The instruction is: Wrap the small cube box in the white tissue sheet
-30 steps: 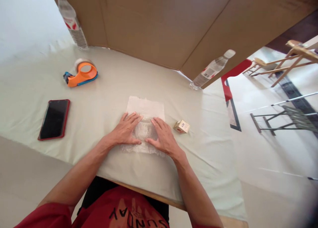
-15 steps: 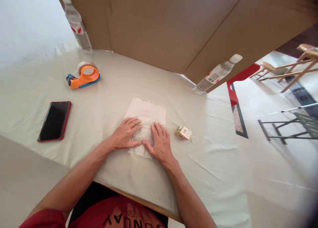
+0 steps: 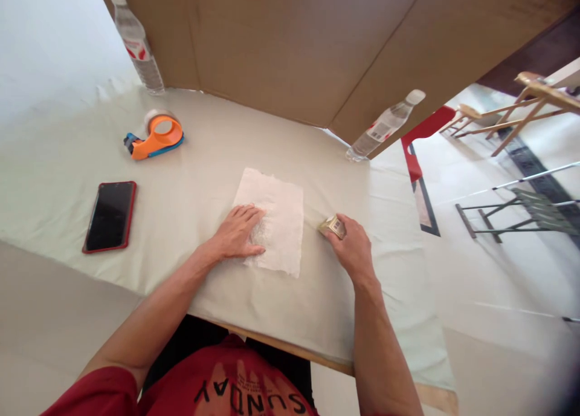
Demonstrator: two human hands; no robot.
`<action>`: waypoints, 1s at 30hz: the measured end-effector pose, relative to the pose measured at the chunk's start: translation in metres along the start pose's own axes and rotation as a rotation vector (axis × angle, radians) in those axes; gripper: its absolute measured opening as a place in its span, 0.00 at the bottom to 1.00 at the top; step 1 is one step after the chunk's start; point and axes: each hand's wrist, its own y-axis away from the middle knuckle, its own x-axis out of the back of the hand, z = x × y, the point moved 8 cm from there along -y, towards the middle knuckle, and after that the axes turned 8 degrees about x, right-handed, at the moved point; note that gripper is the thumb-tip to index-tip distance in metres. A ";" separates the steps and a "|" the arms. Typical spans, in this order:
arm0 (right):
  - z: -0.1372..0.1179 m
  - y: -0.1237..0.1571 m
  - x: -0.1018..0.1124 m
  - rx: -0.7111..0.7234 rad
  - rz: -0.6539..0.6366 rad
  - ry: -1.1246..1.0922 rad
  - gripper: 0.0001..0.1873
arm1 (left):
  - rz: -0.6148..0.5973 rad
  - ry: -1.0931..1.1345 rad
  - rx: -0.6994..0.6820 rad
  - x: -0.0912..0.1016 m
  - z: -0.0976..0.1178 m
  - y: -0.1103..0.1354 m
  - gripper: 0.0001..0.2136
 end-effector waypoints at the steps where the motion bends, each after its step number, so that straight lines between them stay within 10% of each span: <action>1: -0.013 0.000 0.003 0.042 0.034 -0.053 0.24 | -0.001 0.002 0.001 0.000 0.000 0.000 0.42; 9: -0.138 -0.015 -0.048 0.427 -0.121 -0.305 0.25 | 0.082 0.077 -0.022 0.001 -0.005 -0.003 0.52; 14: -0.117 -0.013 -0.088 0.304 -0.254 -0.461 0.38 | 0.064 0.080 -0.006 0.001 -0.005 -0.004 0.52; 30: -0.101 -0.003 -0.093 0.224 -0.185 -0.503 0.32 | 0.034 0.107 0.008 0.006 -0.003 -0.003 0.49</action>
